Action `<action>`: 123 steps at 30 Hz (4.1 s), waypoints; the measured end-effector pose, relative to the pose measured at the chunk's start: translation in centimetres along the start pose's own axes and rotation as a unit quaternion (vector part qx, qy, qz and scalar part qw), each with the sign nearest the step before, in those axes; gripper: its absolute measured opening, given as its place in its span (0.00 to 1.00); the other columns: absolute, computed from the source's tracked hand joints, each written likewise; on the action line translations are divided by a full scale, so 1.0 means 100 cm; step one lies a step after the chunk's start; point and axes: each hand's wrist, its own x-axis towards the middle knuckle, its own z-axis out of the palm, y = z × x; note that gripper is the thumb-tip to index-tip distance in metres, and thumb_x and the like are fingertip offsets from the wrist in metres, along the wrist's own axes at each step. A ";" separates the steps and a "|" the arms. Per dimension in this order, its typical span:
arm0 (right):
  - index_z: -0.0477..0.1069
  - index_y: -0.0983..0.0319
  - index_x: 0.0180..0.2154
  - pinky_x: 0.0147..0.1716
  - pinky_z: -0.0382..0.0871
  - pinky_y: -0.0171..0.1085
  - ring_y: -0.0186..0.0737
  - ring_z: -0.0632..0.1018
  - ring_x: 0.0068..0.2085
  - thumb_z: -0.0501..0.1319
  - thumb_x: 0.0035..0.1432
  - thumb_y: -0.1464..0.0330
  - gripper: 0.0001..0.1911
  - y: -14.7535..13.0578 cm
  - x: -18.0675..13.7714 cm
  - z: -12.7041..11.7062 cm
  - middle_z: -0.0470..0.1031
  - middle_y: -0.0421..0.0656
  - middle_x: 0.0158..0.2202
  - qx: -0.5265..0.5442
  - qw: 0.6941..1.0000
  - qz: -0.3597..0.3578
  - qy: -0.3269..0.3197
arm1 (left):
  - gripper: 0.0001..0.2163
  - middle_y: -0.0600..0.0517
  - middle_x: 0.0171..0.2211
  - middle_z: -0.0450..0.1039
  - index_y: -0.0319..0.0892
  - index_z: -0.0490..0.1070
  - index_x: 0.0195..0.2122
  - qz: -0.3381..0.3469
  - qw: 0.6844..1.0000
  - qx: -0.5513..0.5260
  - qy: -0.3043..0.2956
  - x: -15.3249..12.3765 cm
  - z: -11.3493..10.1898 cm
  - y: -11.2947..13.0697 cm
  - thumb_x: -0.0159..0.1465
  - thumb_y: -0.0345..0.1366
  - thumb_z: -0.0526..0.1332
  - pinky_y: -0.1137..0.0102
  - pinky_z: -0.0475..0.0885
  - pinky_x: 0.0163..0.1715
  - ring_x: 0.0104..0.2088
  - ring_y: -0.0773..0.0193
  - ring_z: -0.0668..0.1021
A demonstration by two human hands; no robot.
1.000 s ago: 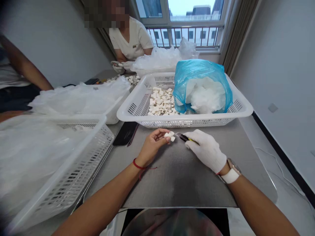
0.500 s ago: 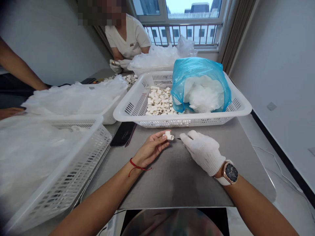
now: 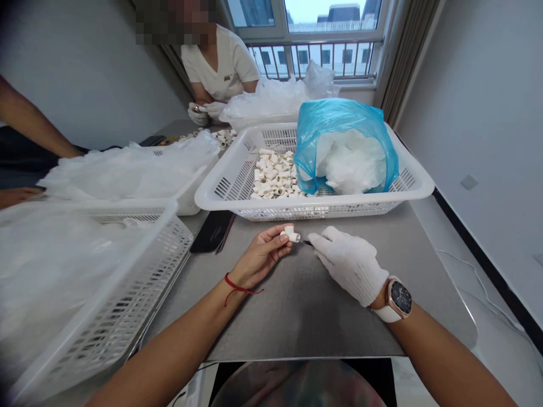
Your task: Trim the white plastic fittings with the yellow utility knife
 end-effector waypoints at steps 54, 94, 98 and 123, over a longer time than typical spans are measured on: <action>0.71 0.60 0.33 0.30 0.64 0.33 0.34 0.70 0.29 0.55 0.58 0.68 0.07 0.016 0.006 -0.014 0.70 0.36 0.27 0.549 0.821 0.038 -0.152 | 0.08 0.47 0.36 0.79 0.47 0.81 0.36 0.232 0.902 0.364 -0.013 -0.016 0.010 0.006 0.54 0.32 0.69 0.66 0.68 0.48 0.41 0.58 0.77; 0.69 0.50 0.52 0.21 0.49 0.35 0.33 0.74 0.29 0.45 0.69 0.61 0.18 0.001 -0.001 -0.003 0.75 0.40 0.41 -0.002 1.000 0.028 0.011 | 0.06 0.51 0.27 0.78 0.35 0.77 0.36 -0.013 1.000 0.006 0.016 0.000 0.000 0.000 0.56 0.27 0.68 0.79 0.77 0.30 0.26 0.71 0.79; 0.70 0.51 0.51 0.21 0.51 0.34 0.32 0.73 0.28 0.48 0.68 0.59 0.17 0.002 -0.001 -0.001 0.74 0.39 0.41 0.024 1.000 0.005 -0.003 | 0.08 0.52 0.27 0.78 0.36 0.77 0.36 0.006 1.000 0.015 0.015 0.000 0.000 0.000 0.54 0.28 0.70 0.78 0.77 0.31 0.27 0.71 0.79; 0.72 0.60 0.35 0.34 0.63 0.34 0.35 0.71 0.33 0.56 0.59 0.66 0.08 0.021 0.008 -0.008 0.71 0.38 0.31 0.484 0.865 0.058 -0.120 | 0.05 0.47 0.38 0.77 0.44 0.79 0.35 0.343 0.854 0.391 -0.015 -0.009 0.002 -0.003 0.61 0.32 0.63 0.66 0.74 0.40 0.39 0.62 0.78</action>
